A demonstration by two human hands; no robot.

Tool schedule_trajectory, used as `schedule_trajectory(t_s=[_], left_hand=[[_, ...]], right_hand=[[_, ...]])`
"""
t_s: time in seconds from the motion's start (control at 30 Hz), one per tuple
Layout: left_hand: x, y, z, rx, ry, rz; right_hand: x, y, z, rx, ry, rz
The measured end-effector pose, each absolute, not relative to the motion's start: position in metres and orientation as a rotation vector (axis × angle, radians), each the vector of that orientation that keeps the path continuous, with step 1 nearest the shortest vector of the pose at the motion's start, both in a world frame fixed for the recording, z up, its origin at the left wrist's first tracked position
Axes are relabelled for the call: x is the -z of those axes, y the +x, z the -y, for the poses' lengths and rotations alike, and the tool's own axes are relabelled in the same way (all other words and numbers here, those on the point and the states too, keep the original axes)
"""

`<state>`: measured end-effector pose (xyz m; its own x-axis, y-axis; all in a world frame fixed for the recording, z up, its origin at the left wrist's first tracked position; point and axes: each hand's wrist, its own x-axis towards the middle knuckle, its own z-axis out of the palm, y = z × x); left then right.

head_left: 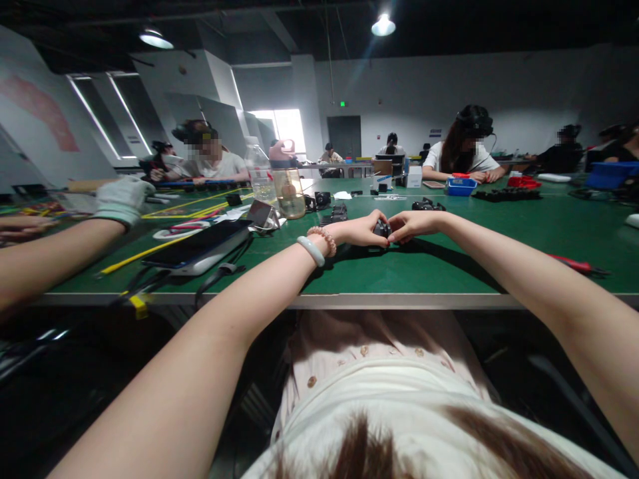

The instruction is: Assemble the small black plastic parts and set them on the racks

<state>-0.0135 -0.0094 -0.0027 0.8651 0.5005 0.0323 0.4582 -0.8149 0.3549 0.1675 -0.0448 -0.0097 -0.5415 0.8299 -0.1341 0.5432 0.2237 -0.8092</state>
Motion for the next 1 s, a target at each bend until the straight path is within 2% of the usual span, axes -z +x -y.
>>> schedule_trajectory(t_s=[0.47,1.0], left_hand=[[0.0022,-0.0138,0.0093,-0.177,2.706,-0.721],[0.0028,-0.0137,0.0080,-0.168,2.748,-0.700]], right_hand=[[0.0130,0.1704,0.0390,-1.188,-1.266,2.222],[0.0153,0.1734,0.0366,-1.330,-1.244,2.064]])
